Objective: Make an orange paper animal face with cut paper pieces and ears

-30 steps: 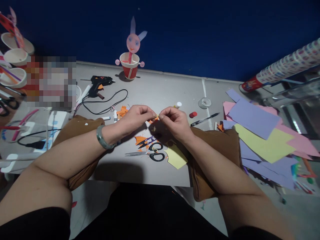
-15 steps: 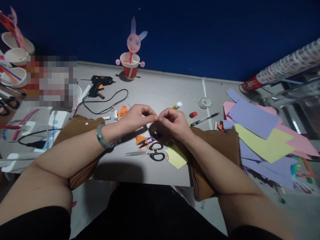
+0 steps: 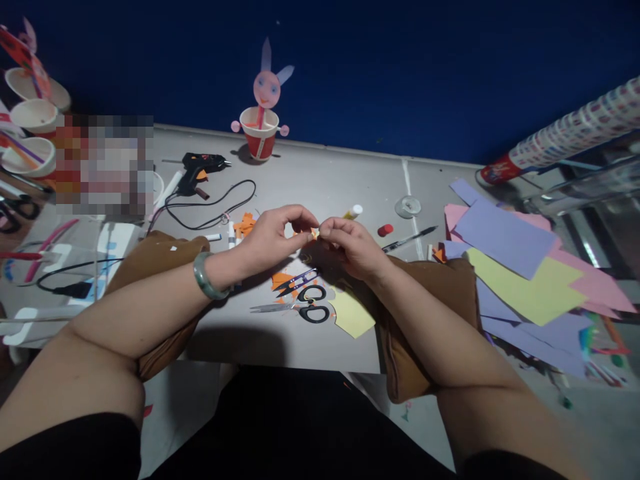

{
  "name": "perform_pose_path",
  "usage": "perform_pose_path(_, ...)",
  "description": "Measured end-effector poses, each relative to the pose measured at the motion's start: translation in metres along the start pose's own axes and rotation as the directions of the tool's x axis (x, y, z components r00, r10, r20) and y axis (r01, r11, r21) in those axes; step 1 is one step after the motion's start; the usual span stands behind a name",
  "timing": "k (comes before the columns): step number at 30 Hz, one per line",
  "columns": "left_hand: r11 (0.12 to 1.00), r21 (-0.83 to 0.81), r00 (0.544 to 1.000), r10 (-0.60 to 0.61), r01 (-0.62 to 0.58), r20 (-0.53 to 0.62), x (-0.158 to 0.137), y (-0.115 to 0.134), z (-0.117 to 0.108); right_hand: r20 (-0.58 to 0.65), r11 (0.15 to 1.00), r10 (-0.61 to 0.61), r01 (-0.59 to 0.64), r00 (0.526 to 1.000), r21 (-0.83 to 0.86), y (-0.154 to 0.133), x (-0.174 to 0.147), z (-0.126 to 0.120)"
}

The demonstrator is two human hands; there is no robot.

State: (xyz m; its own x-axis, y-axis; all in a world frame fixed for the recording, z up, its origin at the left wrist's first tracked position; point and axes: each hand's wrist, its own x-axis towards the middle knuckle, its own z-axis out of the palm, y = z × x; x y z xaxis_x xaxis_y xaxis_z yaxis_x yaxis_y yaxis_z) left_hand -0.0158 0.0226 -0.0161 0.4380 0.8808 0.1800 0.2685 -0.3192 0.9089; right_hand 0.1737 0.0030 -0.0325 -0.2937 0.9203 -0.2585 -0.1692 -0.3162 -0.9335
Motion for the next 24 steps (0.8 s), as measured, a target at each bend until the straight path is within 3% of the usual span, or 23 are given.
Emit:
perform_pose_path(5, 0.966, 0.106, 0.971, 0.238, -0.236, -0.004, -0.002, -0.005, 0.0, 0.186, 0.988, 0.081, -0.103, 0.979, 0.112, -0.002, -0.001, -0.001)
perform_pose_path(11, 0.931, 0.16, 0.944, 0.331, -0.327, 0.002, -0.002, -0.005, 0.0, 0.257, 0.983, 0.107, -0.14, 0.96, 0.116, 0.0, -0.002, -0.003)
perform_pose_path(17, 0.982, 0.116, 0.988, 0.145, -0.149, 0.046, -0.003, 0.004, -0.002, 0.233, 0.986, 0.123, -0.146, 0.965, 0.083, -0.001, -0.002, 0.0)
perform_pose_path(20, 0.998, -0.055, 0.999, -0.023, 0.026, 0.048, -0.001, 0.005, -0.002, 0.143, 0.994, 0.096, -0.102, 0.985, 0.04, -0.001, -0.002, 0.003)
perform_pose_path(24, 0.905, -0.319, 0.959, -0.269, 0.282, 0.085, 0.002, 0.004, 0.0, -0.049, 0.998, -0.041, 0.039, 0.998, -0.047, 0.004, -0.002, 0.005)
